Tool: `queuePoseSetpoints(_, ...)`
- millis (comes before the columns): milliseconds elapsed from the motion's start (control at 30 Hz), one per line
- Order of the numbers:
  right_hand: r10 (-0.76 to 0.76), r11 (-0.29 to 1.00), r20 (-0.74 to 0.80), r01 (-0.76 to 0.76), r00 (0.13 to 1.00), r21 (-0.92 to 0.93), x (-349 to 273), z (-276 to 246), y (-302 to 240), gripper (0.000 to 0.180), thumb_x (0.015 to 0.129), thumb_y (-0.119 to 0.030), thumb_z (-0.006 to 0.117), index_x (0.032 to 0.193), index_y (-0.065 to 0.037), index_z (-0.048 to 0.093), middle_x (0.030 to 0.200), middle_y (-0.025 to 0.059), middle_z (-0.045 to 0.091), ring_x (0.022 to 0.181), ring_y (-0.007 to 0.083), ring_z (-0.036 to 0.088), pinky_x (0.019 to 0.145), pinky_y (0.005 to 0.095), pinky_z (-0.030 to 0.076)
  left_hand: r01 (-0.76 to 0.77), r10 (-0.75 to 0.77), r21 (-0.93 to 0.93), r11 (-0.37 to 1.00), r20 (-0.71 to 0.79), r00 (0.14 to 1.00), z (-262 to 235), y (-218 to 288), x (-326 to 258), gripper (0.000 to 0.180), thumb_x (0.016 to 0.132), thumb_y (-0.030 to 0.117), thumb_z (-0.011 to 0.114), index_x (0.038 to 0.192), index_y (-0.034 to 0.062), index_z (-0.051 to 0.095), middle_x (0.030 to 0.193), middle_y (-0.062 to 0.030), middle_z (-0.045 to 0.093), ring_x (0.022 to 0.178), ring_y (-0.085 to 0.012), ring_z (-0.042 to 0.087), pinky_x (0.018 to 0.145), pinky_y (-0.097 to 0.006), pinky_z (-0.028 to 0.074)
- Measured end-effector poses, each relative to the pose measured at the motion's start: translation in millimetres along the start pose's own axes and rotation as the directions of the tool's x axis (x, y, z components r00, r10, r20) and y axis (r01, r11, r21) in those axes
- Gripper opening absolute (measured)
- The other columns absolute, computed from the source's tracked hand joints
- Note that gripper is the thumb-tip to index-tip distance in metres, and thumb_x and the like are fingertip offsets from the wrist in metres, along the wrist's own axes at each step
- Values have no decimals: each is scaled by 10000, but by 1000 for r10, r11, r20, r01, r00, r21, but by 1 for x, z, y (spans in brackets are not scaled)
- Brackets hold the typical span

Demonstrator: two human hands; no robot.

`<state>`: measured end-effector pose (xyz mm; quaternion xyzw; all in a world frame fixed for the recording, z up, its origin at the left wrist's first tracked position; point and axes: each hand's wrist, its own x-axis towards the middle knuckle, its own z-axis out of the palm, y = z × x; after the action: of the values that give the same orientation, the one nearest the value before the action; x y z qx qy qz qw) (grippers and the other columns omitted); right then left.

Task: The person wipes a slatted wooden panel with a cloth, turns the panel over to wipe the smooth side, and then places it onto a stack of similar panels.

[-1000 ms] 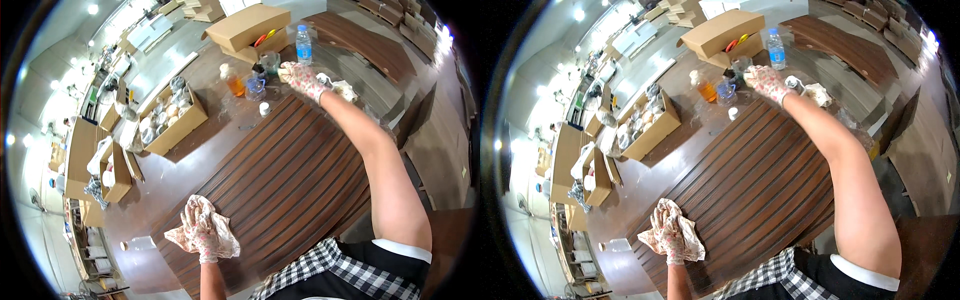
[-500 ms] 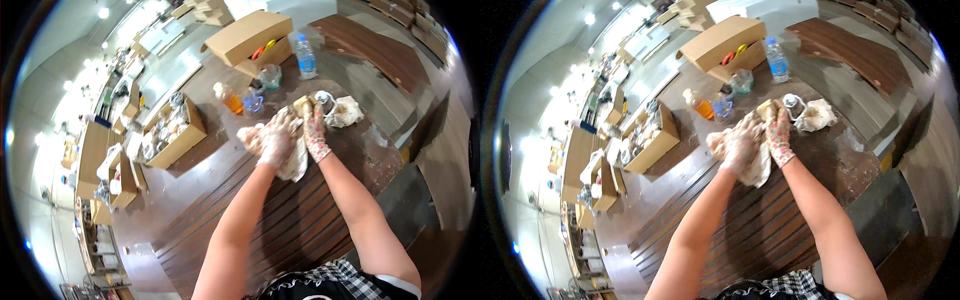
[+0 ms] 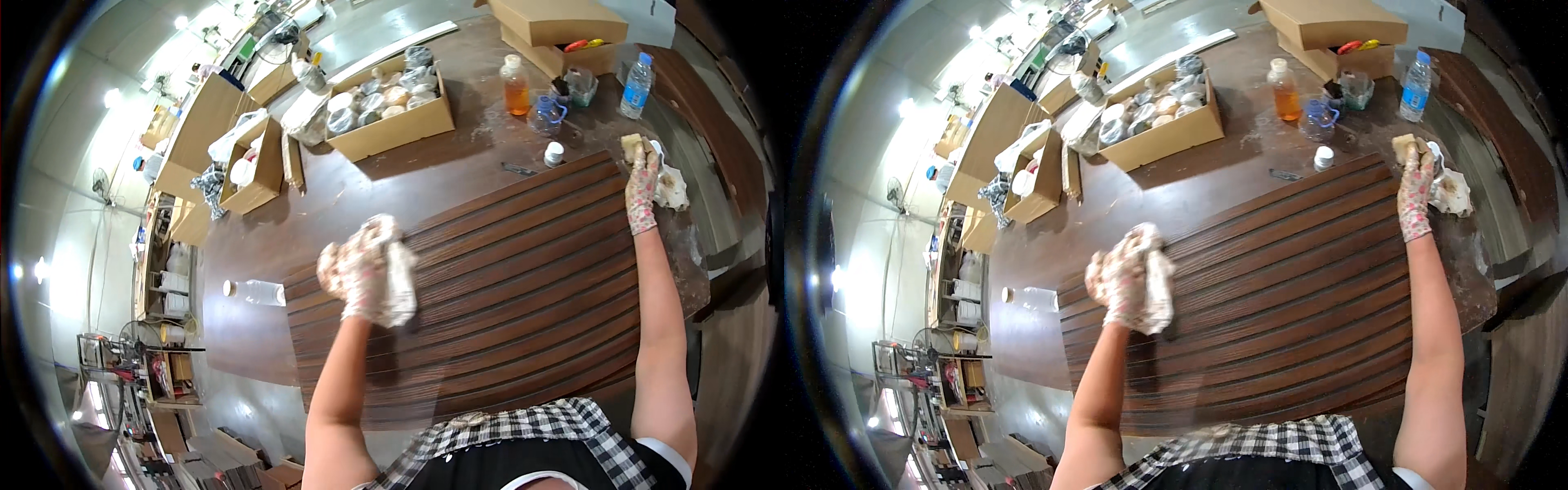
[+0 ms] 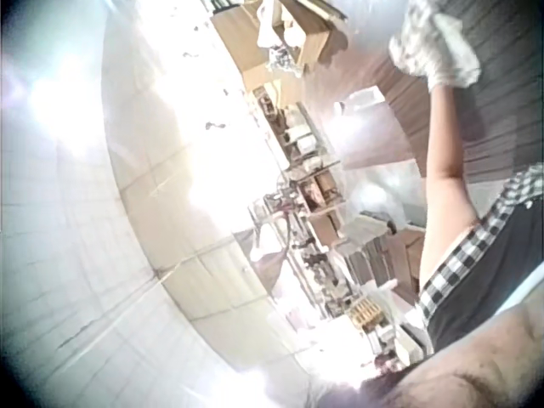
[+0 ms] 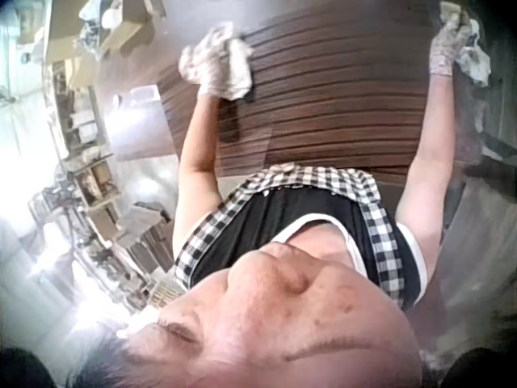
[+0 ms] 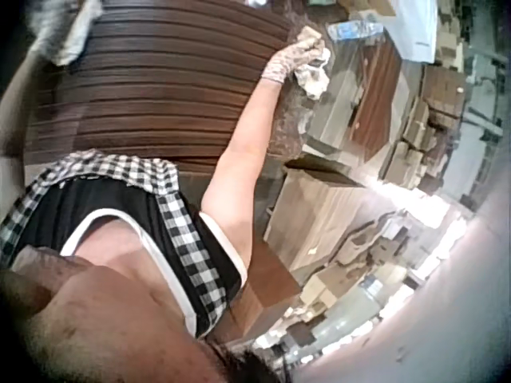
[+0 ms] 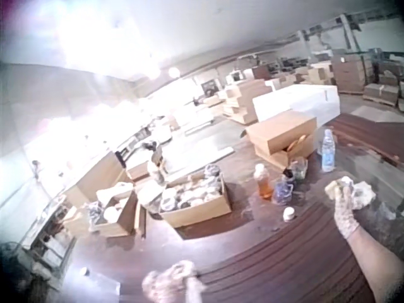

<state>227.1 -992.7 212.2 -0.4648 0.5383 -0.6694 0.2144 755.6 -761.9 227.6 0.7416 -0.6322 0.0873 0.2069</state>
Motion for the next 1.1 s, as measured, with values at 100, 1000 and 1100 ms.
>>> queuePoseSetpoints(100,59,998,-2,-59,998,15,5,-1,-3,455,974,-319,528,1294,3,501,1236,104,561,1103,182,546,947,298,431,70,-78,163,984,44,996,-44,-86,-18,411,813,143,615,1221,198,611,1269,-46,580,1218,-248,488,1051,-342,343)
queuePoseSetpoints(1000,152,988,-349,-132,925,81,-368,-209,-165,365,901,-207,655,1177,5,543,1015,39,613,886,111,571,828,270,468,-264,363,-365,893,237,901,74,-46,35,393,955,137,458,1337,58,498,1384,-119,496,1295,-268,435,1080,-341,336)
queuePoseSetpoints(1100,185,982,-297,-164,937,96,-373,-172,-141,380,897,-151,653,1221,9,535,1096,27,612,985,104,566,906,275,439,-175,249,-367,914,164,955,96,-13,85,307,916,250,530,1139,70,640,1159,-168,632,1065,-318,598,899,-383,471)
